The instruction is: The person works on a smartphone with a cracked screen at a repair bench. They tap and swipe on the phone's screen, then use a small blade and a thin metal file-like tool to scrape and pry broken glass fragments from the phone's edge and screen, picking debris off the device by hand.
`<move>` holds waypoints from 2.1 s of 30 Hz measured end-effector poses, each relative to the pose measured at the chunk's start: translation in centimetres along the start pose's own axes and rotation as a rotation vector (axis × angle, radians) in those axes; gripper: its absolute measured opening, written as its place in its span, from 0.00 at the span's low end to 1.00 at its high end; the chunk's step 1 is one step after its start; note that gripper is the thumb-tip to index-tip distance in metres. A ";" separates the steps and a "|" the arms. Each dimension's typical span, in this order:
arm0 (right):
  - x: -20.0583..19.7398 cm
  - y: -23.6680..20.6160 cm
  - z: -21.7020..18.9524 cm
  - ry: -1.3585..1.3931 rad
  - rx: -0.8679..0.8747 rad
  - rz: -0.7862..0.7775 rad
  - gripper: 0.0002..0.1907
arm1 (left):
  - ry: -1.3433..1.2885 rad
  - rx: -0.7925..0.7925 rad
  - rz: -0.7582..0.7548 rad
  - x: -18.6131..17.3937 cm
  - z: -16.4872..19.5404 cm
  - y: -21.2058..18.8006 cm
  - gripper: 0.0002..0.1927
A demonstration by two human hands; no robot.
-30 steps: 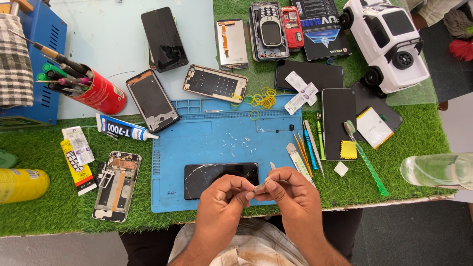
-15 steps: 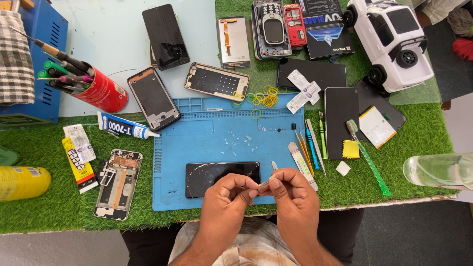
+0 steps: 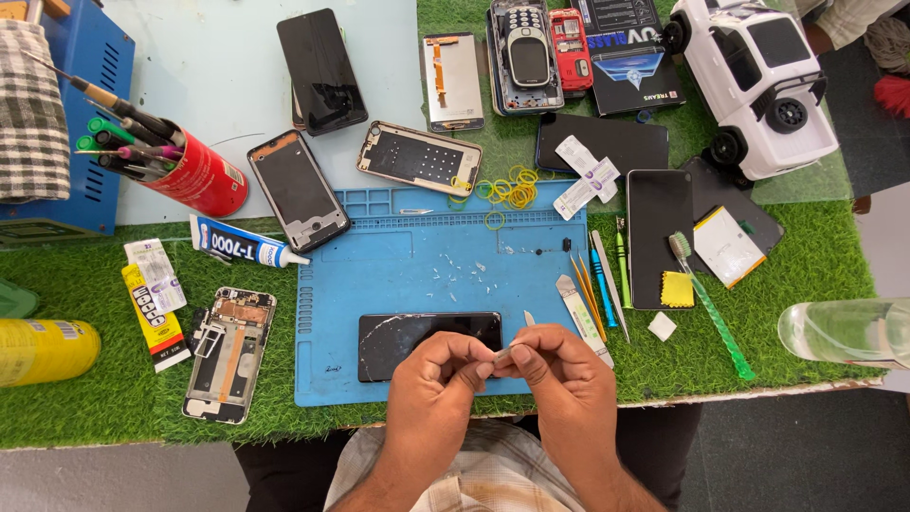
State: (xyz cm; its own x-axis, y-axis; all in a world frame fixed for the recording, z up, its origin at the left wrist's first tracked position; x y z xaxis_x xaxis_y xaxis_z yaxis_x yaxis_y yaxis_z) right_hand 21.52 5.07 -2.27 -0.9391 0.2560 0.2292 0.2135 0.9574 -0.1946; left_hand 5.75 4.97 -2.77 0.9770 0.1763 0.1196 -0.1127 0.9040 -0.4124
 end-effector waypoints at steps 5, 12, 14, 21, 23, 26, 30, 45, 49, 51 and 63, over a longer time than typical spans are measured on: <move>0.0 -0.2 -0.2 0.012 -0.066 0.014 0.07 | 0.008 0.005 0.003 0.4 0.0 -0.1 0.03; -0.1 -0.6 0.4 0.000 -0.058 0.083 0.06 | 0.026 -0.033 0.015 0.5 -0.1 -0.2 0.02; 0.1 -0.4 0.8 0.021 -0.059 0.072 0.06 | -0.003 -0.073 0.022 0.4 -0.4 0.1 0.02; 1.0 -1.3 -0.9 -0.580 -0.529 0.106 0.07 | -0.192 -0.215 0.035 0.3 -1.3 1.0 0.03; 1.2 -1.5 -1.5 -0.688 -0.640 0.104 0.07 | -0.184 -0.211 0.035 0.4 -1.3 0.9 0.04; 1.4 -1.2 -1.9 -0.802 -0.725 0.041 0.08 | -0.123 -0.192 0.059 0.4 -1.3 0.9 0.04; 2.0 -0.7 -2.6 -0.952 -0.918 -0.081 0.09 | 0.034 -0.085 0.112 0.2 -1.1 1.4 0.04; 1.2 3.1 -1.1 -1.031 -1.015 -0.122 0.06 | 0.613 0.091 0.027 3.0 3.2 6.1 0.06; 1.1 3.6 0.2 -1.057 -1.015 -0.090 0.07 | 0.663 0.043 0.007 3.5 2.8 7.0 0.07; 1.0 3.8 0.6 -1.070 -1.027 -0.088 0.08 | 0.642 0.080 0.006 3.6 2.9 7.2 0.06; 0.4 4.1 1.1 -1.122 -1.036 -0.072 0.07 | 0.697 0.118 0.027 4.0 2.5 7.8 0.06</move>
State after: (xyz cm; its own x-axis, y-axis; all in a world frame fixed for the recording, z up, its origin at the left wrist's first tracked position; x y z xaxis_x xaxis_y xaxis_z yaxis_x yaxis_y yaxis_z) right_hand 21.75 8.94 -4.06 -0.5662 0.4323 -0.7018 -0.1993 0.7544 0.6255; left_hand 8.28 13.73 -3.30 0.8572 -0.0558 -0.5119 -0.1184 0.9461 -0.3014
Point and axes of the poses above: each hand's wrist, its own y-axis towards the middle knuckle, its own x-axis out of the palm, z = x × y, the point moved 6 cm from there along y, towards the middle knuckle, and after that the axes turned 8 degrees about z, right-handed, at the moved point
